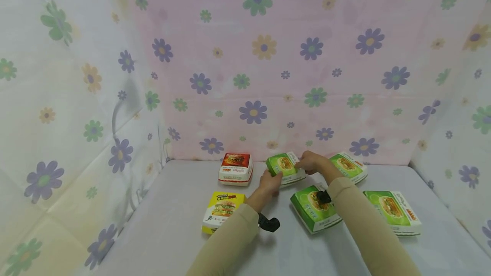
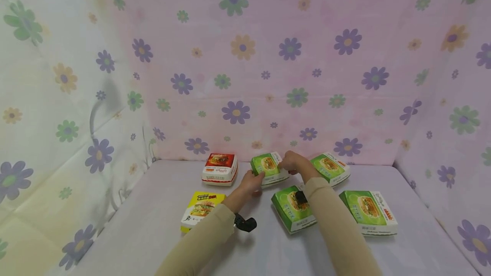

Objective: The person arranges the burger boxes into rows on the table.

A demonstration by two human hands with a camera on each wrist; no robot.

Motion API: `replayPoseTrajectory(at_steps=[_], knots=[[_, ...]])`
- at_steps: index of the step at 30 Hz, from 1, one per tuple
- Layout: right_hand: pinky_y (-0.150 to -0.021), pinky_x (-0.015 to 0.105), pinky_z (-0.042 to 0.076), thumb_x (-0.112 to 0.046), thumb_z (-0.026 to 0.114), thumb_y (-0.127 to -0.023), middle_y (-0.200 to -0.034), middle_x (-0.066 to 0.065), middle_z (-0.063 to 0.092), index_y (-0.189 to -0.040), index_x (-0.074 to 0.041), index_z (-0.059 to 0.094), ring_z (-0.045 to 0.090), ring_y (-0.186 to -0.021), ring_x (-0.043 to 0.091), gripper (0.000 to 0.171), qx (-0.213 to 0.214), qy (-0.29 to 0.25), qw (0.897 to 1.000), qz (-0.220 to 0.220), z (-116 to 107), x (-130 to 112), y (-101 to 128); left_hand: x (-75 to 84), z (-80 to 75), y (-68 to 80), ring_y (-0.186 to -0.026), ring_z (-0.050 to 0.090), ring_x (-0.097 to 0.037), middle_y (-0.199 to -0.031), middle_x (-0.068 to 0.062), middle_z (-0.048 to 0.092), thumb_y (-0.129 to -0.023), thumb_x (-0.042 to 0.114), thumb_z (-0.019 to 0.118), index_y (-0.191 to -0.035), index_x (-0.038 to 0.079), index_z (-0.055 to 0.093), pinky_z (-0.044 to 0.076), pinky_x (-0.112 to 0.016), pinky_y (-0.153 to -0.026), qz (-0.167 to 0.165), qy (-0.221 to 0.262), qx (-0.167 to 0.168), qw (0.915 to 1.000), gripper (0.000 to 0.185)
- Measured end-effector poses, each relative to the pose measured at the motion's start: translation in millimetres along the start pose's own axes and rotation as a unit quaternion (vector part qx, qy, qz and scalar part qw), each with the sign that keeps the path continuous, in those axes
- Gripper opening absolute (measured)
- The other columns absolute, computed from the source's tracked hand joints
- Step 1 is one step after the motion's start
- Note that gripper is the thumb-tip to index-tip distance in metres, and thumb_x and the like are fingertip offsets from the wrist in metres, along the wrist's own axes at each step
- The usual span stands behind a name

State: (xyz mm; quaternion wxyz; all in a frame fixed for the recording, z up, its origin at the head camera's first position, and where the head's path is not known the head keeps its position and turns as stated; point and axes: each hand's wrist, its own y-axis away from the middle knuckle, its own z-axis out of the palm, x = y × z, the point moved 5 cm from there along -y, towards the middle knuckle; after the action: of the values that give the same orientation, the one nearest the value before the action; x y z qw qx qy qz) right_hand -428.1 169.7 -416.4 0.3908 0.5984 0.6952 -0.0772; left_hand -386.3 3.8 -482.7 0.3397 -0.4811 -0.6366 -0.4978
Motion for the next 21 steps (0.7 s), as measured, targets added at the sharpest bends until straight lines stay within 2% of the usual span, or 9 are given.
replayPoseTrajectory(at_steps=[3,5,8,11,15,18,21], knots=[[-0.074,0.036,0.057,-0.017,0.060,-0.102,-0.089,0.015,0.059,-0.123,0.015,0.054,0.056,-0.065,0.019,0.039,0.002,-0.007,1.000,0.015,0.1,2.2,1.6,0.2,-2.4,-4.6,-0.128,0.051,-0.032,-0.154,-0.025,0.041,-0.106,0.032,0.051,-0.154,-0.005,0.034,0.058,-0.039,-0.086,0.010,-0.003,0.005,0.9999,0.063],[-0.074,0.036,0.060,-0.017,0.061,-0.101,-0.092,0.019,0.064,-0.120,0.014,0.055,0.066,-0.074,0.026,0.037,-0.002,-0.012,1.000,0.018,1.1,2.4,3.4,0.4,-4.4,-7.6,-0.126,0.053,-0.032,-0.150,-0.025,0.045,-0.107,0.030,0.050,-0.152,-0.006,0.039,0.057,-0.040,-0.088,0.022,-0.004,0.010,0.9997,0.059],[-0.079,0.039,0.061,-0.018,0.062,-0.101,-0.096,0.023,0.069,-0.109,0.009,0.060,0.072,-0.085,0.032,0.029,-0.007,-0.017,1.000,0.022,3.2,2.9,5.5,0.6,-6.8,-10.0,-0.127,0.053,-0.034,-0.146,-0.026,0.049,-0.107,0.028,0.049,-0.148,-0.007,0.043,0.055,-0.044,-0.093,0.042,-0.001,0.014,0.9990,0.055],[-0.078,0.039,0.062,-0.019,0.062,-0.101,-0.097,0.025,0.069,-0.105,0.007,0.061,0.072,-0.082,0.030,0.026,-0.014,-0.016,1.000,0.019,3.1,3.9,8.6,0.1,-7.2,-11.1,-0.132,0.050,-0.035,-0.148,-0.026,0.048,-0.107,0.029,0.048,-0.149,-0.006,0.042,0.053,-0.047,-0.099,0.046,-0.001,0.007,0.9989,0.055],[-0.078,0.040,0.061,-0.023,0.061,-0.102,-0.103,0.029,0.068,-0.121,0.012,0.057,0.073,-0.082,0.030,0.040,-0.014,-0.013,0.999,0.034,-1.7,4.2,12.9,0.4,-8.5,-9.6,-0.139,0.044,-0.037,-0.155,-0.027,0.040,-0.107,0.033,0.049,-0.154,-0.006,0.036,0.051,-0.048,-0.102,0.042,-0.013,-0.002,0.9990,0.062],[-0.086,0.045,0.060,-0.026,0.059,-0.103,-0.120,0.034,0.062,-0.136,0.017,0.047,0.070,-0.098,0.038,0.055,0.000,-0.014,0.999,0.042,-6.3,3.8,15.1,0.9,-9.9,-6.2,-0.136,0.045,-0.038,-0.157,-0.028,0.036,-0.106,0.037,0.051,-0.156,-0.005,0.031,0.054,-0.047,-0.096,0.035,-0.023,0.001,0.9991,0.068],[-0.095,0.051,0.055,-0.027,0.055,-0.105,-0.140,0.037,0.047,-0.145,0.018,0.035,0.061,-0.116,0.047,0.063,0.012,-0.014,0.999,0.037,-9.8,2.6,14.5,1.6,-10.5,-2.1,-0.128,0.051,-0.039,-0.153,-0.032,0.038,-0.104,0.039,0.055,-0.155,-0.006,0.029,0.058,-0.045,-0.086,0.031,-0.035,0.012,0.9988,0.073]])
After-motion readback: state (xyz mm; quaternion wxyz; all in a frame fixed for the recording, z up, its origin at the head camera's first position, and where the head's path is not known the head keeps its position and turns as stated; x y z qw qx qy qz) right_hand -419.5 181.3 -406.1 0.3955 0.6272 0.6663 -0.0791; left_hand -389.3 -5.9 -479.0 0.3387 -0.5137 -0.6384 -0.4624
